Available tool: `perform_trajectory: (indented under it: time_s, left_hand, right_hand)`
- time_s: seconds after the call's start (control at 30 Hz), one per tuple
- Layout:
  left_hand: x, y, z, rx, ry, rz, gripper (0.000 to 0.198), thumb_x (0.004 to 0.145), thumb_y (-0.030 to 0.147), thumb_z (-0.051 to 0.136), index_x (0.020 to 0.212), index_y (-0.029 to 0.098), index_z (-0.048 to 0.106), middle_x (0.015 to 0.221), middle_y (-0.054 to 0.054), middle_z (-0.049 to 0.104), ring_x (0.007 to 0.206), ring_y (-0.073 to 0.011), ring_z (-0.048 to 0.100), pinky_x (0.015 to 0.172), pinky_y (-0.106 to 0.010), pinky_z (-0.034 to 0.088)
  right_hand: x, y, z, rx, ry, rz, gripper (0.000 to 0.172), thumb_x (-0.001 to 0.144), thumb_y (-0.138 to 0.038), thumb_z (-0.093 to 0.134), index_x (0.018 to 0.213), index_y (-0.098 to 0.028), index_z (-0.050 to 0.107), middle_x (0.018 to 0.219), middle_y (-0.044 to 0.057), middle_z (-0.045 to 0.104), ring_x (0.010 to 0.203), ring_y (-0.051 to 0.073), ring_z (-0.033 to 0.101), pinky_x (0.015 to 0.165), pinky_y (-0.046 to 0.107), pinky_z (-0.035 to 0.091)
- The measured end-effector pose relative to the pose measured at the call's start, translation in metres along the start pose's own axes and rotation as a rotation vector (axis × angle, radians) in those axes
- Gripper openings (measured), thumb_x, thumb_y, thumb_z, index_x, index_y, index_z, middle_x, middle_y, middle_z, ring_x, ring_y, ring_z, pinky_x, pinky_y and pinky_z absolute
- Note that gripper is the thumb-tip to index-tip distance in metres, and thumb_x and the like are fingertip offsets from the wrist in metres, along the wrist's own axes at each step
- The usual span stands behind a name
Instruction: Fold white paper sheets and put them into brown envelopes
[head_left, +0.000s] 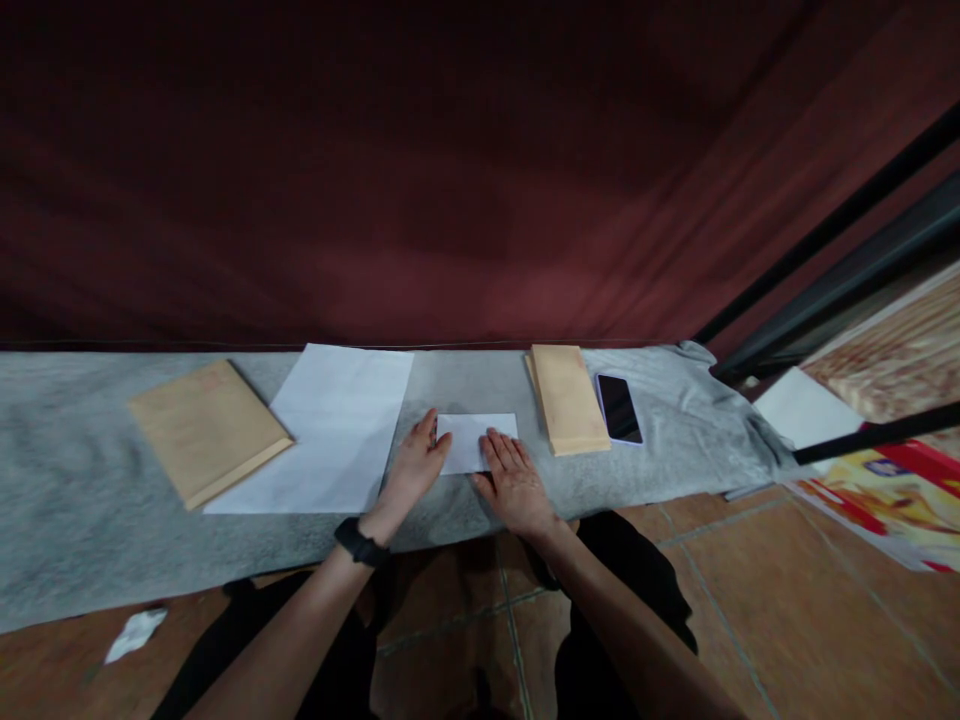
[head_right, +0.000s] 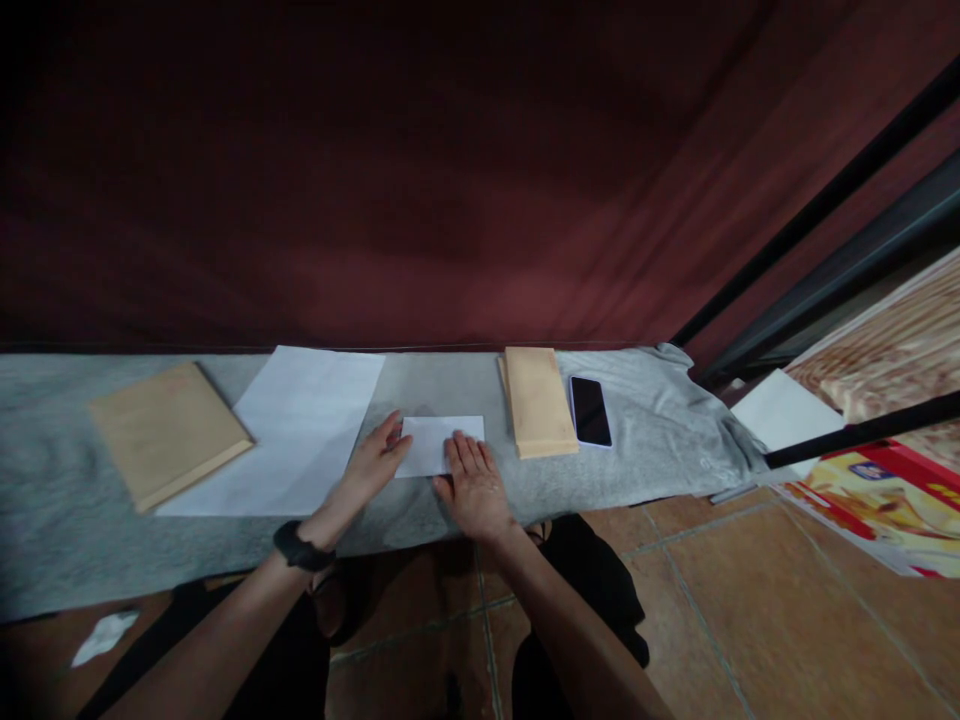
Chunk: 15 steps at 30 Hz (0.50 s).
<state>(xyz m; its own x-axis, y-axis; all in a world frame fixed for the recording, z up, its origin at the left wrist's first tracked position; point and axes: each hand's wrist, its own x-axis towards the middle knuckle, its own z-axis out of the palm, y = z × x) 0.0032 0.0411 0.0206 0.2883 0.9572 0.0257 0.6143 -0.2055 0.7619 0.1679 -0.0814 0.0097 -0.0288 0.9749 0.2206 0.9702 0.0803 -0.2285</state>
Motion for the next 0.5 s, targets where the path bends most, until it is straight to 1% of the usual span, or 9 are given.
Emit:
perform_trajectory:
  time_s: [0.07, 0.13, 0.23, 0.33, 0.43, 0.47, 0.5]
  left_hand:
    - [0.003, 0.003, -0.003, -0.215, -0.009, -0.158, 0.058, 0.087, 0.029, 0.061, 0.142, 0.015, 0.053, 0.119, -0.013, 0.071, 0.094, -0.0225, 0.070, 0.081, -0.036, 0.057]
    - [0.004, 0.008, -0.006, -0.414, 0.010, -0.282, 0.063, 0.082, 0.027, 0.067, 0.142, 0.016, 0.052, 0.111, -0.010, 0.072, 0.089, -0.0208, 0.070, 0.075, -0.032, 0.055]
    - [0.001, 0.015, -0.012, -0.611, 0.011, -0.400, 0.071, 0.075, 0.026, 0.072, 0.142, 0.016, 0.051, 0.088, -0.003, 0.071, 0.077, -0.0183, 0.067, 0.065, -0.027, 0.048]
    - [-0.003, 0.021, -0.015, -0.690, -0.009, -0.438, 0.072, 0.068, 0.022, 0.075, 0.137, 0.016, 0.056, 0.073, 0.003, 0.066, 0.065, -0.0153, 0.061, 0.059, -0.024, 0.042]
    - [-0.006, 0.028, -0.018, -0.801, -0.002, -0.412, 0.064, 0.064, 0.019, 0.075, 0.127, 0.017, 0.063, 0.071, 0.004, 0.065, 0.060, -0.0121, 0.057, 0.057, -0.023, 0.041]
    - [-0.006, 0.030, -0.018, -0.852, -0.004, -0.399, 0.062, 0.064, 0.018, 0.076, 0.125, 0.017, 0.064, 0.071, 0.004, 0.065, 0.060, -0.0115, 0.057, 0.057, -0.023, 0.041]
    - [-0.005, 0.033, -0.019, -0.908, -0.017, -0.390, 0.061, 0.063, 0.018, 0.076, 0.123, 0.017, 0.065, 0.072, 0.004, 0.065, 0.060, -0.0114, 0.057, 0.057, -0.022, 0.041]
  right_hand:
    - [0.001, 0.000, 0.000, -0.007, -0.004, 0.001, 0.062, 0.104, -0.043, 0.047, 0.153, -0.007, 0.042, 0.160, 0.017, 0.041, 0.150, 0.029, 0.036, 0.124, 0.048, 0.029]
    - [0.002, 0.000, 0.000, -0.011, -0.001, 0.004, 0.062, 0.104, -0.045, 0.048, 0.153, -0.007, 0.043, 0.160, 0.017, 0.041, 0.149, 0.030, 0.037, 0.123, 0.049, 0.030]
    - [0.002, 0.000, 0.000, -0.004, 0.010, 0.005, 0.063, 0.102, -0.046, 0.051, 0.152, -0.008, 0.045, 0.159, 0.018, 0.042, 0.149, 0.031, 0.037, 0.123, 0.049, 0.031]
    - [0.002, -0.002, -0.001, 0.017, 0.016, -0.003, 0.064, 0.100, -0.047, 0.053, 0.152, -0.010, 0.045, 0.159, 0.018, 0.042, 0.149, 0.031, 0.038, 0.122, 0.050, 0.032]
    - [0.002, -0.005, -0.005, 0.059, 0.017, -0.015, 0.073, 0.096, -0.050, 0.059, 0.154, -0.009, 0.041, 0.161, 0.019, 0.038, 0.149, 0.033, 0.038, 0.122, 0.051, 0.033]
    - [0.003, -0.005, -0.007, 0.087, 0.021, -0.015, 0.072, 0.096, -0.048, 0.059, 0.155, -0.009, 0.040, 0.162, 0.018, 0.038, 0.148, 0.032, 0.038, 0.122, 0.051, 0.034]
    - [0.004, -0.006, -0.010, 0.130, 0.029, -0.010, 0.068, 0.098, -0.043, 0.057, 0.155, -0.010, 0.040, 0.161, 0.017, 0.039, 0.148, 0.031, 0.039, 0.121, 0.049, 0.034]
